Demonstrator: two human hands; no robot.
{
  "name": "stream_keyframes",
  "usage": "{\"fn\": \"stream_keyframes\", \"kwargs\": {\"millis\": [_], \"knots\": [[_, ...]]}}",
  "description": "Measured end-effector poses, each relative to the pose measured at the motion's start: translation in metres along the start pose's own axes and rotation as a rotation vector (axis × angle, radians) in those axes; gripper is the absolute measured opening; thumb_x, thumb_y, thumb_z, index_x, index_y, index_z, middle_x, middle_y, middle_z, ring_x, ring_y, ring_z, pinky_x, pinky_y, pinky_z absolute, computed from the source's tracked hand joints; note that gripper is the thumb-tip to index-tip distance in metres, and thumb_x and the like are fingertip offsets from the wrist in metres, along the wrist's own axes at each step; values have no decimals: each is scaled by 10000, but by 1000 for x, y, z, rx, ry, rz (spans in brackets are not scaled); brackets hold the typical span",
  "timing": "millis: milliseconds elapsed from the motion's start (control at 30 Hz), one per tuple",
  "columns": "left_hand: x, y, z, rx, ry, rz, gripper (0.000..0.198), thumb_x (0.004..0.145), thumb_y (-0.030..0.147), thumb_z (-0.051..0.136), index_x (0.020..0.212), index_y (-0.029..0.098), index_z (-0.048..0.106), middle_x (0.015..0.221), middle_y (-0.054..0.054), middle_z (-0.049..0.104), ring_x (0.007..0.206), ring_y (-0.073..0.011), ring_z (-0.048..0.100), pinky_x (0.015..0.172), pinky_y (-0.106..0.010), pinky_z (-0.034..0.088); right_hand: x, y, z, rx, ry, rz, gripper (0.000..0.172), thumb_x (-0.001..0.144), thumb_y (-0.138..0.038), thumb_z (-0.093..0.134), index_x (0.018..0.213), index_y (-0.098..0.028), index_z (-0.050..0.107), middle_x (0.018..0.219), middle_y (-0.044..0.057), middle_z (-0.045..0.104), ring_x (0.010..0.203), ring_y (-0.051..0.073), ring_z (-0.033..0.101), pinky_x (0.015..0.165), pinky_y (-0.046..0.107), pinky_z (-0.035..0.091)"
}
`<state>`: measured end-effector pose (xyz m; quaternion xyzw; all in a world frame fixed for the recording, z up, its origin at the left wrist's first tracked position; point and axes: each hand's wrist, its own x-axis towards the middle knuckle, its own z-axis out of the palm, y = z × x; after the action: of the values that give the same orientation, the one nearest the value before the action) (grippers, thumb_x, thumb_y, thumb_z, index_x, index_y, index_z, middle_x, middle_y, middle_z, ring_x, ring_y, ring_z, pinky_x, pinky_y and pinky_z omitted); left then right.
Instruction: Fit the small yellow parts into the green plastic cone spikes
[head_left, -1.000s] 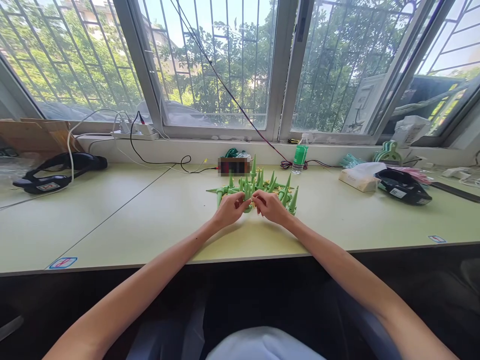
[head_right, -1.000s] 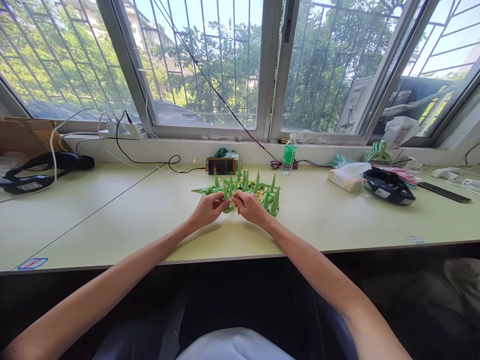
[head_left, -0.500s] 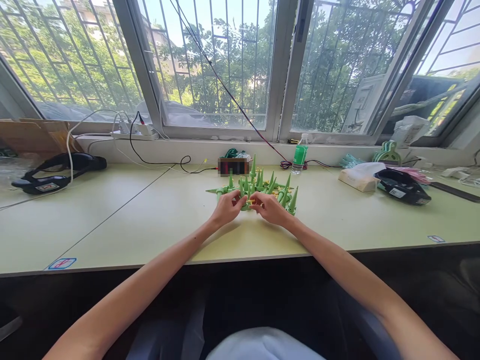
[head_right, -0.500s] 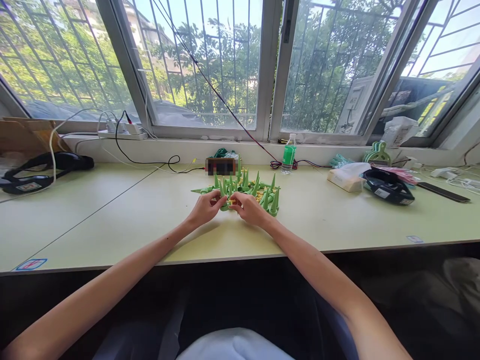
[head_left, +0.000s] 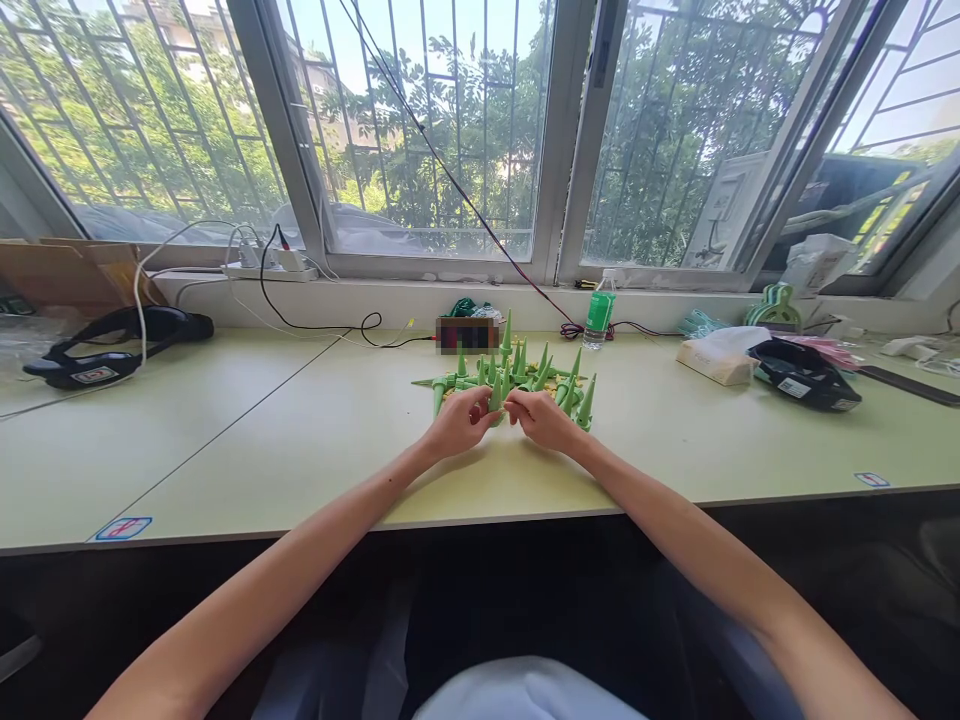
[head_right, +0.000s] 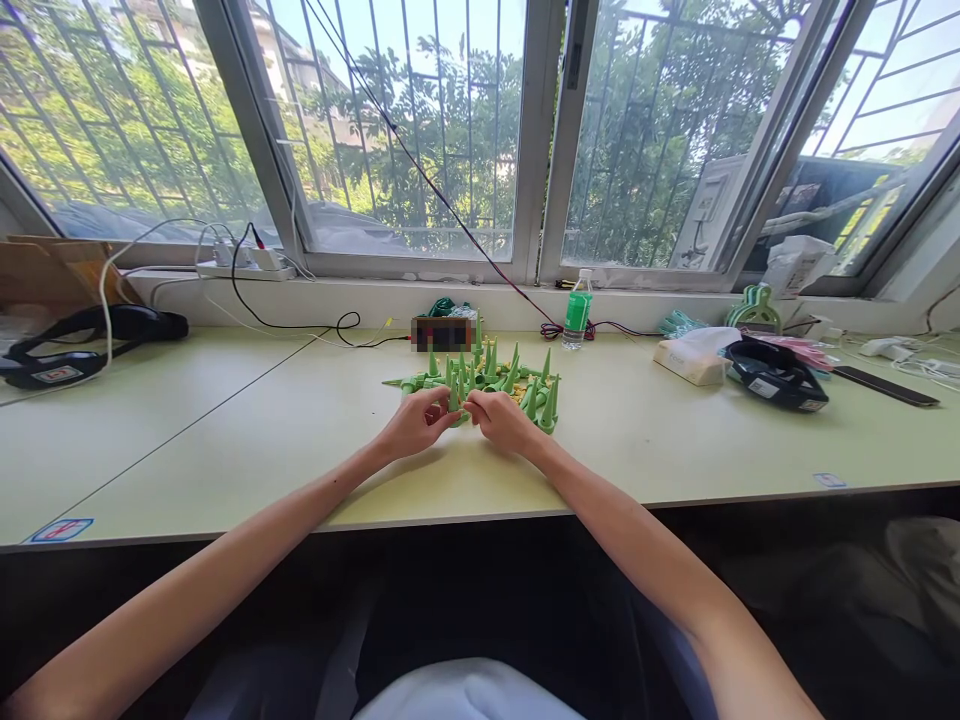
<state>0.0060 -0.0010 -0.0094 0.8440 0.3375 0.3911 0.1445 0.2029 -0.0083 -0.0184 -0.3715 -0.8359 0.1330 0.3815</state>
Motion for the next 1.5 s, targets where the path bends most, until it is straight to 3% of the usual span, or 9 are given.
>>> {"fn": "stream_keyframes", "kwargs": {"millis": [400, 633, 900, 1167, 1300, 1500], "knots": [[0, 1, -1, 35, -30, 28, 215, 826, 287, 617, 717, 180, 467, 678, 20, 522, 544, -83, 424, 522, -220, 346, 1, -5, 0, -65, -6, 62, 322, 991, -228, 434, 669, -208, 430, 561, -10, 534, 511, 119, 475, 581, 242, 325], [1, -1, 0, 32, -43, -8, 169, 826, 321, 622, 769, 162, 610, 624, 19, 524, 543, -97, 425, 523, -232, 340, 1, -5, 0, -21, 31, 51, 333, 993, -257, 419, 664, -209, 428, 551, -21, 517, 519, 119, 466, 583, 242, 328], [0, -2, 1, 56, -42, 20, 179, 828, 320, 607, 725, 175, 581, 561, 44, 467, 519, -95, 379, 530, -238, 311, 1, -5, 1, 1, 33, 58, 219, 987, -253, 421, 806, -203, 533, 556, -36, 522, 516, 119, 467, 579, 237, 330], [-2, -4, 4, 101, -44, 111, 315, 817, 268, 578, 596, 186, 369, 537, 50, 405, 519, -89, 343, 545, -243, 291, 2, -4, 3, 28, 17, 83, 228, 993, -284, 407, 829, -200, 541, 514, -49, 506, 483, 119, 453, 584, 245, 358], [-1, 0, 2, 90, -38, 70, 285, 808, 271, 581, 605, 187, 400, 533, 48, 415, 515, -90, 343, 538, -242, 294, 2, -4, 3, 29, 28, 110, 211, 997, -310, 411, 899, -196, 559, 523, -52, 528, 482, 119, 463, 596, 246, 370], [1, 4, -1, 54, 46, -15, 260, 822, 325, 597, 630, 173, 508, 525, 45, 428, 502, -86, 342, 512, -231, 299, 2, -3, 2, 24, 69, 42, 164, 950, -313, 515, 1012, -177, 583, 702, -3, 615, 567, 124, 501, 603, 246, 381]]}}
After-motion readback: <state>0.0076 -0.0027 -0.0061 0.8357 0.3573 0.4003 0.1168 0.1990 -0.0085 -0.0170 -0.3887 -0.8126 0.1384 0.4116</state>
